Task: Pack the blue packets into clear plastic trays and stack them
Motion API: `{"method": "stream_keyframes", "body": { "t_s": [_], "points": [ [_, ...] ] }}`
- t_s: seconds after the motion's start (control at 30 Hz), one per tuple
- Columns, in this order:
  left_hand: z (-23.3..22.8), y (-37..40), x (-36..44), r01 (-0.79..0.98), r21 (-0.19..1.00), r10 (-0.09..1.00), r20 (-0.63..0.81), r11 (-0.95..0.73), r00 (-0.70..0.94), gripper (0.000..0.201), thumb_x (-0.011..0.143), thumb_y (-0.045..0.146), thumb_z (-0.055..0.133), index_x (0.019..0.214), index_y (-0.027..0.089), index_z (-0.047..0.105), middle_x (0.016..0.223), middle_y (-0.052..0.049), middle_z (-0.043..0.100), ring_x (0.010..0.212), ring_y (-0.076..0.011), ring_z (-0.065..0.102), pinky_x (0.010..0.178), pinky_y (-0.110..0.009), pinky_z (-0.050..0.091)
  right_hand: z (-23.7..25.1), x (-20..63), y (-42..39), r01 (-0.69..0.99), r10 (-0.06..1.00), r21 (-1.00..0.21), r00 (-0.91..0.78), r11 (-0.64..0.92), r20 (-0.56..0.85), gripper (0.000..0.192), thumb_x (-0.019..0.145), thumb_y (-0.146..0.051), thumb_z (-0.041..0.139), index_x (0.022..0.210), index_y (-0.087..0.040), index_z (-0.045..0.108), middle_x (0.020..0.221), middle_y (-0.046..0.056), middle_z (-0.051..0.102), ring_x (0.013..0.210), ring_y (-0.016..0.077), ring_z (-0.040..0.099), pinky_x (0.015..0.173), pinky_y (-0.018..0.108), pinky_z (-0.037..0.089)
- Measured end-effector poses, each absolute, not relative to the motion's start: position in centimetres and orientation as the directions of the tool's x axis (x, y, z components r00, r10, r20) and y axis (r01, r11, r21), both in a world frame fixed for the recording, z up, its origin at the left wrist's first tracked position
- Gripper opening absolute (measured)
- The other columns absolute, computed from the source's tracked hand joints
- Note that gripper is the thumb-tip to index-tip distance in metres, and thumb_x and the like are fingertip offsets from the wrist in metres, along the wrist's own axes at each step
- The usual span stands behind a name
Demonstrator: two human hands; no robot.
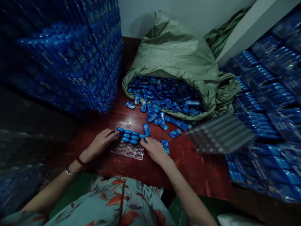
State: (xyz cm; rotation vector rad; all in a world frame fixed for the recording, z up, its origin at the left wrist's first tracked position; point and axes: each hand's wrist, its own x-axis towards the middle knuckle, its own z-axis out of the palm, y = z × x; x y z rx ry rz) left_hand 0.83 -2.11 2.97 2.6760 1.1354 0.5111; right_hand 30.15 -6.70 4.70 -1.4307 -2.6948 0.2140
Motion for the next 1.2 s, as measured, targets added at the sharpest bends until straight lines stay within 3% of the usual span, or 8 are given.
{"method": "stream_keyframes", "body": {
  "t_s": [0.2, 0.43, 0.67, 0.73, 0.83, 1.0, 1.1, 1.2],
  "points": [
    [3.1, -1.8, 1.0, 0.671, 0.306, 0.730, 0.148, -0.675, 0.667, 0.028, 0.091, 0.015, 0.041, 0.117, 0.018, 0.053, 0.104, -0.009, 0.061, 0.097, -0.0206, 0.058, 0.091, -0.040, 0.047, 5.7, 29.2, -5.3, 0.769, 0.769, -0.164, -0.634, 0.618, -0.078, 0.031, 0.088, -0.006, 0.040, 0.110, -0.020, 0.057, 0.090, 0.007, 0.059, 0.076, 0.0172, 0.056, 0.068, 0.029, 0.043],
    [3.0, -2.1, 1.9, 0.650, 0.295, 0.698, 0.091, -0.700, 0.710, 0.030, 0.087, 0.005, 0.040, 0.109, 0.018, 0.056, 0.108, -0.011, 0.059, 0.099, -0.0219, 0.056, 0.089, -0.040, 0.047, 3.6, 29.5, -6.4, 0.836, 0.845, -0.157, -0.535, 0.526, -0.015, 0.037, 0.089, -0.013, 0.044, 0.122, -0.023, 0.054, 0.095, 0.008, 0.062, 0.080, 0.0184, 0.058, 0.072, 0.030, 0.043],
    [3.8, -1.7, 3.0, 0.643, 0.254, 0.675, 0.060, -0.723, 0.735, 0.029, 0.086, 0.003, 0.038, 0.104, 0.016, 0.056, 0.101, -0.010, 0.058, 0.095, -0.0218, 0.054, 0.084, -0.038, 0.047, 1.3, 30.3, -5.6, 0.857, 0.968, -0.511, 0.074, 0.062, 0.241, 0.033, 0.096, -0.027, 0.033, 0.110, -0.019, 0.061, 0.098, 0.008, 0.064, 0.089, 0.0176, 0.061, 0.079, 0.028, 0.045],
    [3.7, -1.9, 3.0, 0.650, 0.214, 0.676, 0.085, -0.730, 0.732, 0.032, 0.086, 0.002, 0.037, 0.107, 0.017, 0.055, 0.102, -0.010, 0.057, 0.094, -0.0213, 0.054, 0.084, -0.037, 0.047, 1.4, 30.3, -3.8, 0.851, 0.968, -0.523, 0.164, -0.042, 0.189, 0.030, 0.094, -0.031, 0.038, 0.110, -0.019, 0.060, 0.104, 0.008, 0.063, 0.094, 0.0201, 0.060, 0.080, 0.030, 0.045],
    [3.8, -2.4, 2.9, 0.662, 0.180, 0.686, 0.143, -0.727, 0.714, 0.031, 0.087, 0.006, 0.038, 0.109, 0.018, 0.057, 0.106, -0.010, 0.055, 0.092, -0.0208, 0.053, 0.083, -0.036, 0.047, 2.1, 29.7, -1.1, 0.917, 0.995, -0.389, 0.101, -0.090, 0.009, 0.038, 0.088, -0.034, 0.051, 0.123, -0.020, 0.051, 0.112, 0.011, 0.060, 0.093, 0.0230, 0.061, 0.074, 0.031, 0.046],
    [3.9, -0.3, 3.1, 0.700, 0.368, 0.790, 0.268, -0.612, 0.551, 0.026, 0.092, 0.020, 0.039, 0.109, 0.019, 0.060, 0.098, -0.008, 0.056, 0.086, -0.0187, 0.053, 0.080, -0.033, 0.046, 3.0, 29.6, 0.1, 0.964, 0.966, -0.266, -0.087, 0.020, -0.242, 0.038, 0.083, -0.027, 0.059, 0.119, -0.021, 0.051, 0.114, 0.011, 0.059, 0.099, 0.0239, 0.060, 0.073, 0.028, 0.043],
    [3.2, 4.2, 3.9, 0.688, 0.567, 0.890, 0.246, -0.454, 0.385, 0.026, 0.093, 0.026, 0.039, 0.108, 0.018, 0.059, 0.101, -0.008, 0.056, 0.092, -0.0174, 0.055, 0.085, -0.030, 0.044, 2.7, 31.1, -1.1, 0.940, 0.976, -0.338, -0.026, -0.050, -0.217, 0.036, 0.082, -0.030, 0.058, 0.115, -0.019, 0.050, 0.107, 0.011, 0.063, 0.099, 0.0243, 0.060, 0.075, 0.029, 0.042],
    [2.1, 10.0, 5.5, 0.754, 0.609, 0.964, 0.068, -0.246, 0.259, 0.034, 0.091, 0.034, 0.045, 0.117, 0.014, 0.054, 0.113, -0.012, 0.055, 0.105, -0.0229, 0.053, 0.092, -0.034, 0.041, 1.9, 33.0, -3.4, 0.832, 0.978, -0.517, 0.149, -0.202, -0.143, 0.033, 0.080, -0.036, 0.057, 0.108, -0.019, 0.051, 0.093, 0.008, 0.065, 0.087, 0.0235, 0.062, 0.070, 0.031, 0.044]
  ]
}}
